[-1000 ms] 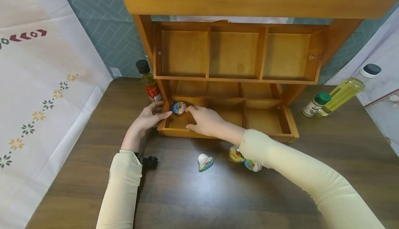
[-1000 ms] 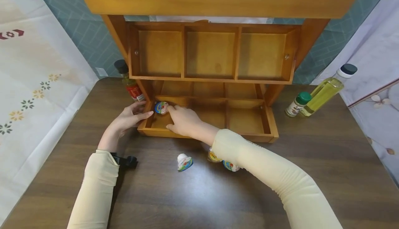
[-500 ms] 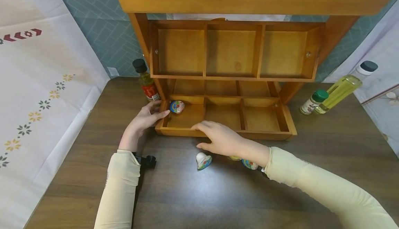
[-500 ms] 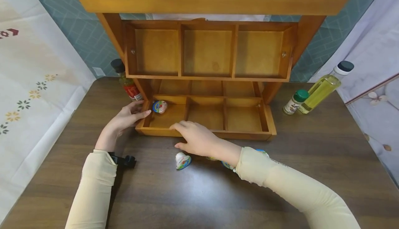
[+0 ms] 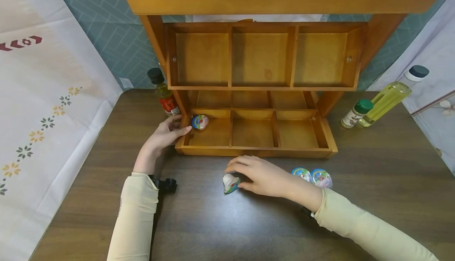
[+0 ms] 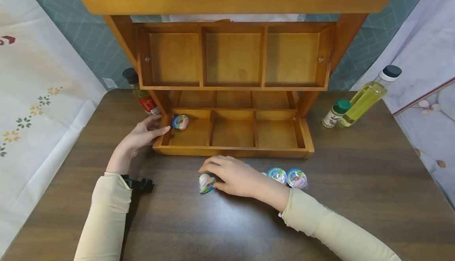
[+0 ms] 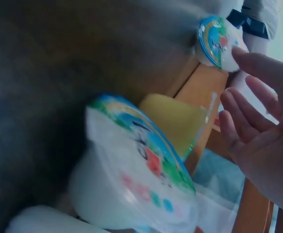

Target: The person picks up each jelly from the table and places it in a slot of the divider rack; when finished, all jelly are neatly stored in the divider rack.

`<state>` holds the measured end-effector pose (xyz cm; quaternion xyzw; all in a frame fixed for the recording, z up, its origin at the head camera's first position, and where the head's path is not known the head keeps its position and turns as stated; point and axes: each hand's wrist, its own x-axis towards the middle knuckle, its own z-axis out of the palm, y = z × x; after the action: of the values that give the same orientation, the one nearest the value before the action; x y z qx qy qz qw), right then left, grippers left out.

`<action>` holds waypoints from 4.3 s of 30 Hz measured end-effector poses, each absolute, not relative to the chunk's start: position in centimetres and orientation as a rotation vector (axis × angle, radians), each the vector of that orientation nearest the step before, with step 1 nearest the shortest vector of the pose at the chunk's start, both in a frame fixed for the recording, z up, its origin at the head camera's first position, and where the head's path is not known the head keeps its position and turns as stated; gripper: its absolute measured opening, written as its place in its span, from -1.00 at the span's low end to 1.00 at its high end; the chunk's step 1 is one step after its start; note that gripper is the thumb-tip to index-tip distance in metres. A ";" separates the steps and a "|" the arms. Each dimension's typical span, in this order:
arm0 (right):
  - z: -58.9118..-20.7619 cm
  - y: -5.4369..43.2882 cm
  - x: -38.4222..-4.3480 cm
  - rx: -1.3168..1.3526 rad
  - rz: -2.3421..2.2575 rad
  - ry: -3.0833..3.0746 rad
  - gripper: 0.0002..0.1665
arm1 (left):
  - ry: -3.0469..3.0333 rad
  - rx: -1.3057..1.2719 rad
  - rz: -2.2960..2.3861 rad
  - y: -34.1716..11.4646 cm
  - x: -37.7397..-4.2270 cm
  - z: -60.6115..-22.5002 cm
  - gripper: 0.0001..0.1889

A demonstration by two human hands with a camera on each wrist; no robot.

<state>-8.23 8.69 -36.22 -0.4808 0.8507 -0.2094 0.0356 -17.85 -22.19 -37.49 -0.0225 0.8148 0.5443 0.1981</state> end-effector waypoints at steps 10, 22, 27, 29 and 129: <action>-36.6 8.3 -7.4 -1.656 -0.277 2.634 -0.32 | 2.265 -0.057 1.544 -22.3 -17.6 -37.5 -0.20; -36.5 7.1 -7.2 -1.830 -0.074 2.572 -0.31 | 2.273 -0.061 1.533 -22.3 -17.7 -37.4 -0.20; -36.8 6.4 -7.1 -1.860 -0.005 2.595 -0.42 | 2.270 -0.064 1.537 -22.3 -17.7 -37.5 -0.19; -36.8 6.2 -7.1 -1.843 0.000 2.608 -0.41 | 2.266 -0.067 1.541 -22.3 -17.7 -37.5 -0.19; -34.3 1.6 -20.4 -1.035 -0.393 2.537 -0.24 | 2.287 -0.092 1.529 -22.6 -18.1 -37.5 -0.20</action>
<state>-20.43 1.58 -34.26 -0.3673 0.9006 -0.1395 0.1857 -18.07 -22.58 -37.49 -0.0328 0.8152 0.5451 0.1931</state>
